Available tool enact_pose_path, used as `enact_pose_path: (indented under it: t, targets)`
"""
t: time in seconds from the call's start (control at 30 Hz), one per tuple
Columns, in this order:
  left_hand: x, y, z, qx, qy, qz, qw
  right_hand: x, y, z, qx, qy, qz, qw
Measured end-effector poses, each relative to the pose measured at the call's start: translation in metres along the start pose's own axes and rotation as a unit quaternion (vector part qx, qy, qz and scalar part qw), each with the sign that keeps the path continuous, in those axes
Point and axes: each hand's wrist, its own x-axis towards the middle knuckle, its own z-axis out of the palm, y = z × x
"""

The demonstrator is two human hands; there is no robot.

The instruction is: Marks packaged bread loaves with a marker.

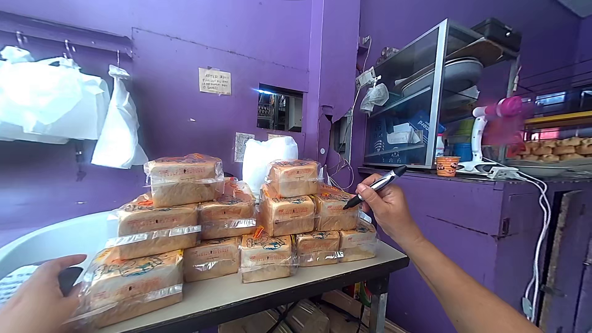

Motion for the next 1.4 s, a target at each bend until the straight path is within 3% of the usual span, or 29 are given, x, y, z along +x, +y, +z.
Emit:
enact_pose_path:
  t: [0.33,0.93,1.1,1.4]
  targets:
    - [0.001,-0.004,0.002,-0.004,0.003,-0.005,1.000,0.000,0.001,0.002,0.009,0.031,-0.005,0.999]
    - [0.007,-0.018,0.005,-0.006,0.012,-0.002,1.000,-0.003,-0.002,0.007,-0.047,0.007,-0.019,0.999]
    - [0.023,-0.050,0.008,0.003,0.005,0.045,0.999,-0.004,-0.002,0.007,-0.062,0.003,-0.027,0.998]
    - [0.019,-0.041,0.006,0.003,0.002,0.026,1.000,-0.002,-0.002,0.007,-0.062,0.006,-0.030,0.998]
